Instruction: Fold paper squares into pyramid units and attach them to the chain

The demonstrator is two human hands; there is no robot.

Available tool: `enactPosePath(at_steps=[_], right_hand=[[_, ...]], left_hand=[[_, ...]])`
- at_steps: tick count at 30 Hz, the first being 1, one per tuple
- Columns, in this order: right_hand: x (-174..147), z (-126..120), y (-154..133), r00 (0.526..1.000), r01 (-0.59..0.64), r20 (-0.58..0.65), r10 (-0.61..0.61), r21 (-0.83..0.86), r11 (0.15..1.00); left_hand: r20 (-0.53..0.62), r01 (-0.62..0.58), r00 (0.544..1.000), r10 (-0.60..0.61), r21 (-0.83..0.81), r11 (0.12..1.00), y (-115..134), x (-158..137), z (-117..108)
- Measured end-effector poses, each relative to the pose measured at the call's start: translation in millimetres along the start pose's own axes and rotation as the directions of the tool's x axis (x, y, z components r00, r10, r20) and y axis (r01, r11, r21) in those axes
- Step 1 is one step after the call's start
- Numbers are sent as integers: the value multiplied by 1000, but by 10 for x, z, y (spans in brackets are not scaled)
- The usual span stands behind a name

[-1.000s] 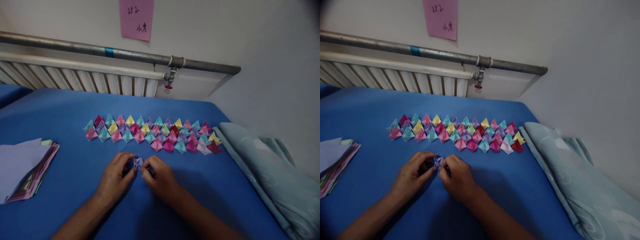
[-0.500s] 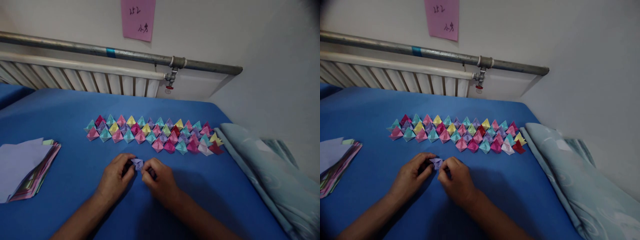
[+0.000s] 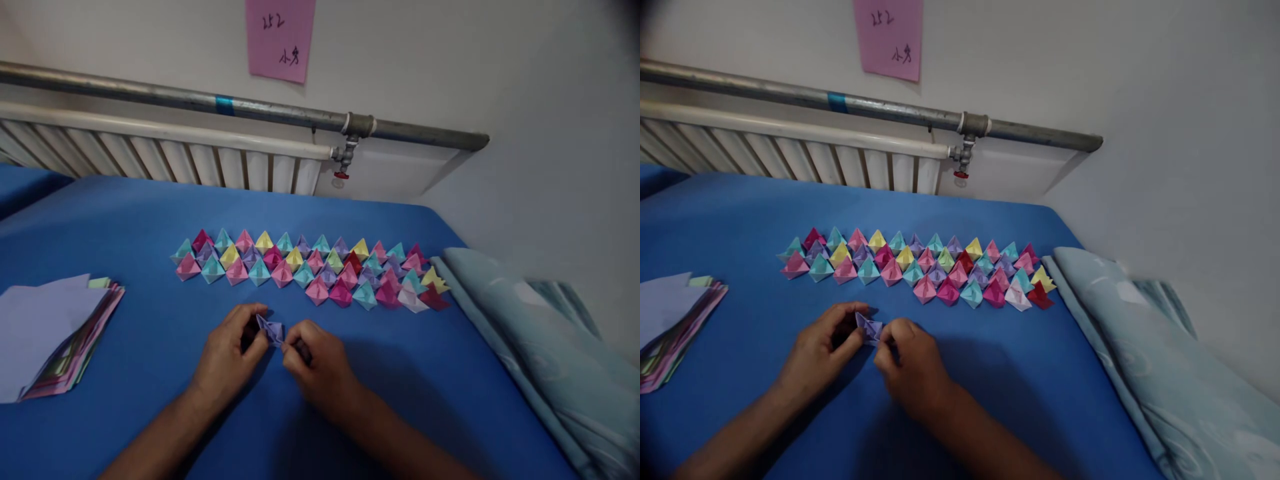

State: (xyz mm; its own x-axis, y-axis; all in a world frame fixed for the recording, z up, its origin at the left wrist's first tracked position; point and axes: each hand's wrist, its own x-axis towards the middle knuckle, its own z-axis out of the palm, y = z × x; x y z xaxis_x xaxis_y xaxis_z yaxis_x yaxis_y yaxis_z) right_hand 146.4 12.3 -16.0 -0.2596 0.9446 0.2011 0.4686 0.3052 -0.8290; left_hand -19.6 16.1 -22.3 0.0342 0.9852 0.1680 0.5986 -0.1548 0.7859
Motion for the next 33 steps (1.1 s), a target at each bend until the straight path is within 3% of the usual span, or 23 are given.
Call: enactPosePath(at_steps=[6, 13, 24, 33], right_hand=[[3, -39, -25, 983, 70, 180, -48, -116, 991], [62, -104, -109, 951, 69, 310, 9, -240, 968], [74, -65, -80, 947, 108, 321, 23, -383, 918], [41, -54, -34, 936, 199, 349, -40, -436, 878]], left_hand=[[13, -13, 1000, 13, -30, 999, 1, -1, -18], [-2, -94, 996, 94, -28, 995, 1, 0, -7], [42, -102, 994, 102, 6, 995, -22, -14, -9], [72, -54, 996, 55, -12, 998, -6, -22, -35]])
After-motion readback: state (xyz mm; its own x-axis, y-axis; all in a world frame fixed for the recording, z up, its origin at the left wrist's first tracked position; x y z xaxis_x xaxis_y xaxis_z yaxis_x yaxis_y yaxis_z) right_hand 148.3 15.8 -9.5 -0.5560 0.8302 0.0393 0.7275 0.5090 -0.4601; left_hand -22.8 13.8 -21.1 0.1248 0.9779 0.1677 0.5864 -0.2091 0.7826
